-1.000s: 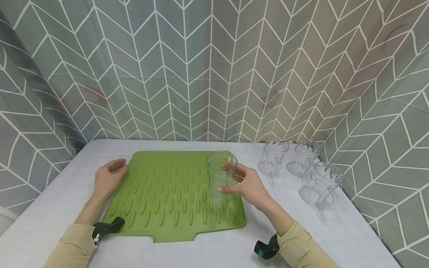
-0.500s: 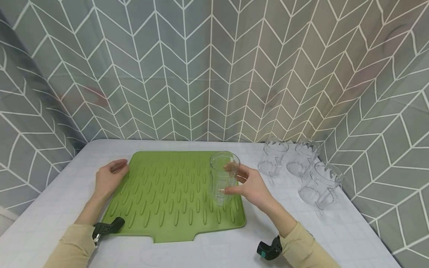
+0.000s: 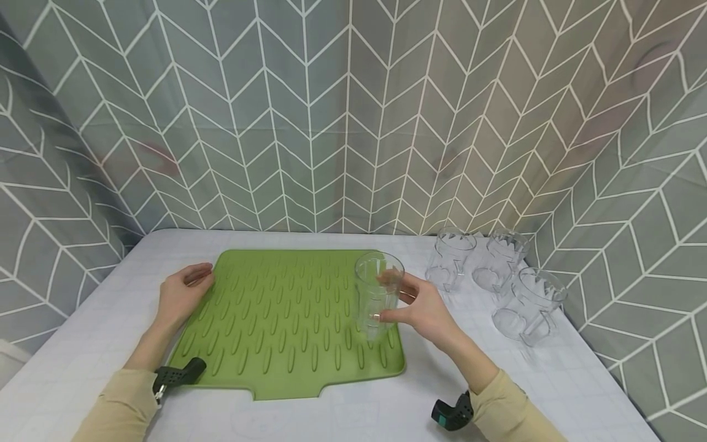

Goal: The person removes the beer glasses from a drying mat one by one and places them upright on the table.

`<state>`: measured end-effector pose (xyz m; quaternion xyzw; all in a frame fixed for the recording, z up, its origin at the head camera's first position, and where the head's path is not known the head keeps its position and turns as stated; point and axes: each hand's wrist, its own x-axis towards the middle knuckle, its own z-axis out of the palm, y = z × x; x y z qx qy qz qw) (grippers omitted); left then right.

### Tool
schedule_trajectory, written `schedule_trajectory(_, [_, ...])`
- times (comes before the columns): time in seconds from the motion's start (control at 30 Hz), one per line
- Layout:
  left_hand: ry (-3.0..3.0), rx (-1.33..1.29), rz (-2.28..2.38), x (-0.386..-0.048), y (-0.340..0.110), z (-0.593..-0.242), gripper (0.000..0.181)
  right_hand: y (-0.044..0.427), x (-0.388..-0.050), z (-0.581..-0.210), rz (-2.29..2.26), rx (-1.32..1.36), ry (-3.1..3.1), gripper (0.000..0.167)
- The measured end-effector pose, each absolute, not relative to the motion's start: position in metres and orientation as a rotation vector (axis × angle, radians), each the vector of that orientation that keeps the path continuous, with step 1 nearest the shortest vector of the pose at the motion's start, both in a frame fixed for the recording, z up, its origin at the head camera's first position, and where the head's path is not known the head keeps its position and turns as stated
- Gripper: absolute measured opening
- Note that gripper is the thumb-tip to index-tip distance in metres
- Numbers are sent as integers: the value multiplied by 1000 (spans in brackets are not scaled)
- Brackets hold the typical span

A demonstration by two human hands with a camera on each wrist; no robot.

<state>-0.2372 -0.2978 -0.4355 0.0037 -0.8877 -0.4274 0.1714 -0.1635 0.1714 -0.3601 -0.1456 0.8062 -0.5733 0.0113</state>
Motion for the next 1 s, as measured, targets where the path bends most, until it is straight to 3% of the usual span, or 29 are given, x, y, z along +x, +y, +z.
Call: schedule_trajectory(1.0, [-2496, -29, -1195, -237, -298, -438, 41, 216, -159, -371, -1705, -415, 2626, 72])
